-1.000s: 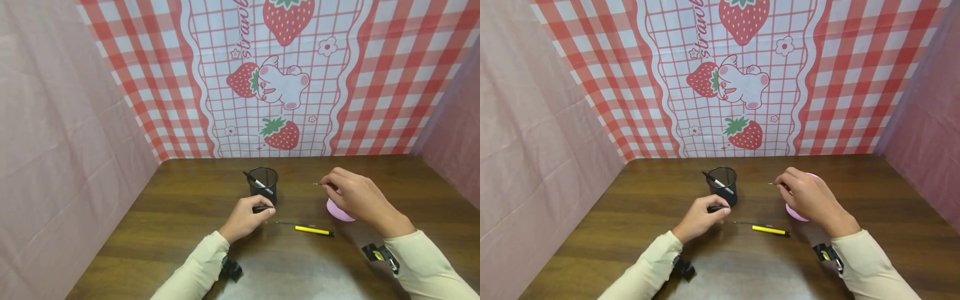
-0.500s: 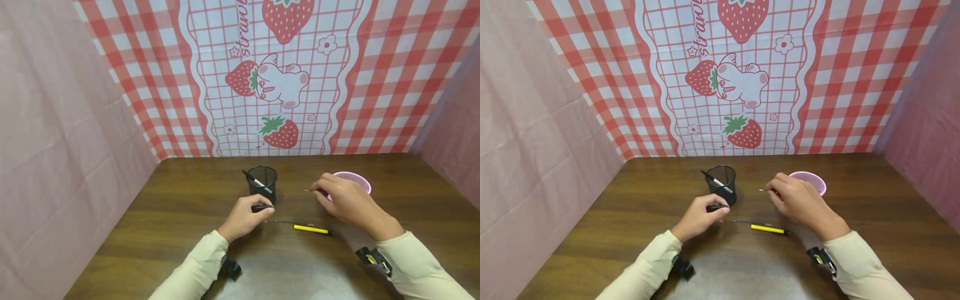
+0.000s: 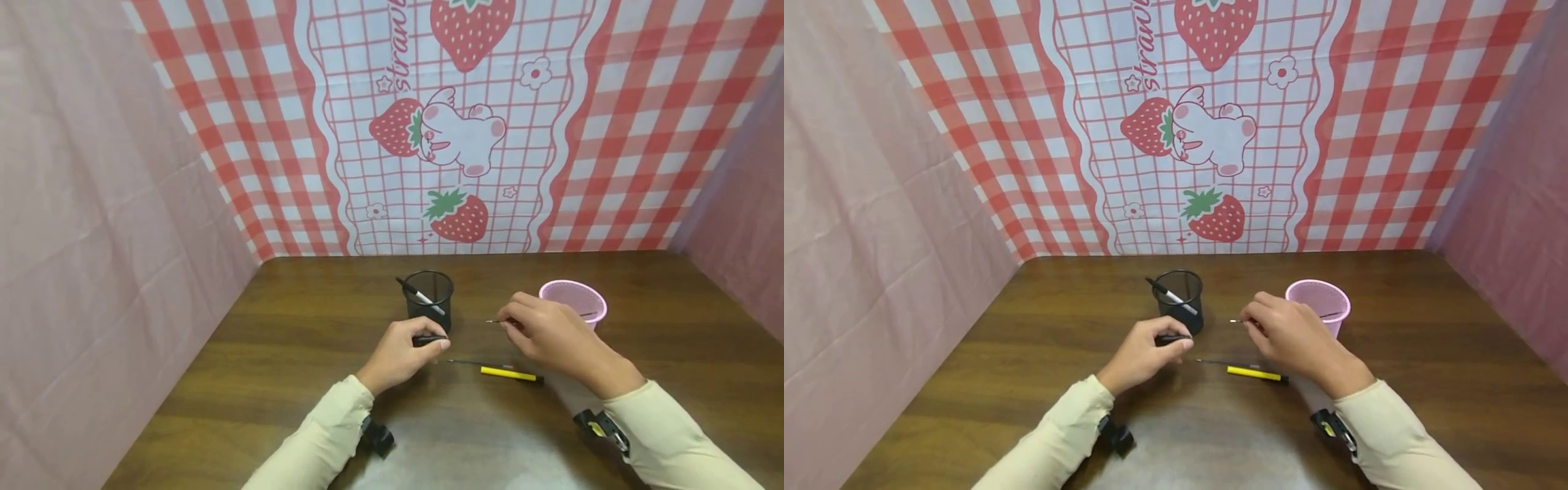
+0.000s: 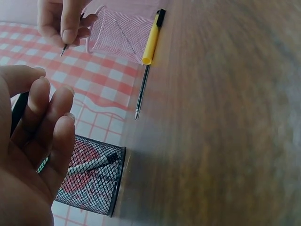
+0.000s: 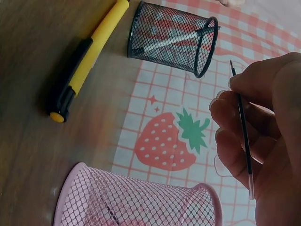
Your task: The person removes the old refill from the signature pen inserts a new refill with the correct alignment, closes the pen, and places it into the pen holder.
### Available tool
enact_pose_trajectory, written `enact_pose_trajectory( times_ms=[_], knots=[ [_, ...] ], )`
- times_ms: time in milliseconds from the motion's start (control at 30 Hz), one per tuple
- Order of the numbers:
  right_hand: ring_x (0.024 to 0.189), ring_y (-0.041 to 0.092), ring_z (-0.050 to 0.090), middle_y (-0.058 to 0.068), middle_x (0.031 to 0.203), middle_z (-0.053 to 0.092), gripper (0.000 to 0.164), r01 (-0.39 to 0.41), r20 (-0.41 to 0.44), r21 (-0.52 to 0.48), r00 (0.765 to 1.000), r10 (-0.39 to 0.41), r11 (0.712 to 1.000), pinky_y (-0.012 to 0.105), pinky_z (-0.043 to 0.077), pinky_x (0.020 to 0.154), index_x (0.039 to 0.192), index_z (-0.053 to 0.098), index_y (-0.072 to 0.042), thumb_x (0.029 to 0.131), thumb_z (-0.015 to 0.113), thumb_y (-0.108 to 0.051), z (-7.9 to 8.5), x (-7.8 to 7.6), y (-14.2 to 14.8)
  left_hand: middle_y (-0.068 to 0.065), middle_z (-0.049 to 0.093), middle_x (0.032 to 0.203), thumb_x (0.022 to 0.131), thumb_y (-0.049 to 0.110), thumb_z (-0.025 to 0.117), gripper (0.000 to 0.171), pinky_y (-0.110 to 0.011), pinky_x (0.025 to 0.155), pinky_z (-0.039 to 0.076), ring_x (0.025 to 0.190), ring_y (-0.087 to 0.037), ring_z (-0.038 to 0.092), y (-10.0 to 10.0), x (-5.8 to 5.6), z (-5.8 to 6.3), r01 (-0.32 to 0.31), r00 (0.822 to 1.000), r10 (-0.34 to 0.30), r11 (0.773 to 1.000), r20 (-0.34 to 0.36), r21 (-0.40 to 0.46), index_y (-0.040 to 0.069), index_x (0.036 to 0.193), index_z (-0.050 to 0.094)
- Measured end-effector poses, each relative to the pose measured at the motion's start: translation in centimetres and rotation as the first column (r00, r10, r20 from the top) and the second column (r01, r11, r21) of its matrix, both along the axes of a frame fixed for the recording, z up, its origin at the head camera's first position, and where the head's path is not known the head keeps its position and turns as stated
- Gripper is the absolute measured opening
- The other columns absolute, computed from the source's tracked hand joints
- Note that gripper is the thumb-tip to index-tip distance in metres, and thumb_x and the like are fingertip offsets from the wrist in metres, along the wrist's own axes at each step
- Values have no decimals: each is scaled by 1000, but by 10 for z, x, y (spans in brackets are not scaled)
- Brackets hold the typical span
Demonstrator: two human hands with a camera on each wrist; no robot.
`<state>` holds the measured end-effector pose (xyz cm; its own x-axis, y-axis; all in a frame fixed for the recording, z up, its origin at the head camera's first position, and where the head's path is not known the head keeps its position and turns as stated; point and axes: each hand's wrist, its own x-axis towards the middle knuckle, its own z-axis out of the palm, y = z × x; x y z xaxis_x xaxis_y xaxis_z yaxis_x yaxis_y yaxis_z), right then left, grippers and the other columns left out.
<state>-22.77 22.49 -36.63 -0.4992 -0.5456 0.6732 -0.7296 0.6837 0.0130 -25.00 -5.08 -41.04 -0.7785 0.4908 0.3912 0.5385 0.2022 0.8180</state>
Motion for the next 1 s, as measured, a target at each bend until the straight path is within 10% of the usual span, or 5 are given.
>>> enact_pose_trajectory(
  times_ms=[633, 1000],
  knots=[
    [62, 0, 53, -10, 83, 58, 7, -59, -6, 28, 998, 59, 998, 24, 46, 50, 88, 70, -14, 92, 64, -17, -3, 2, -10, 5, 67, 68, 92, 18, 74, 5, -27, 57, 54, 63, -23, 68, 3, 0, 4, 6, 1000, -6, 1000, 10, -14, 15, 96, 72],
    [62, -3, 51, -11, 83, 59, 15, -82, 3, 38, 997, 82, 996, 18, 43, 50, 91, 71, -15, 80, 75, -6, -5, 7, -17, 0, 68, 69, 93, 17, 73, 4, -28, 58, 55, 61, -15, 67, 3, 2, 0, 9, 1000, -9, 1000, 11, -10, 16, 96, 72]
  ],
)
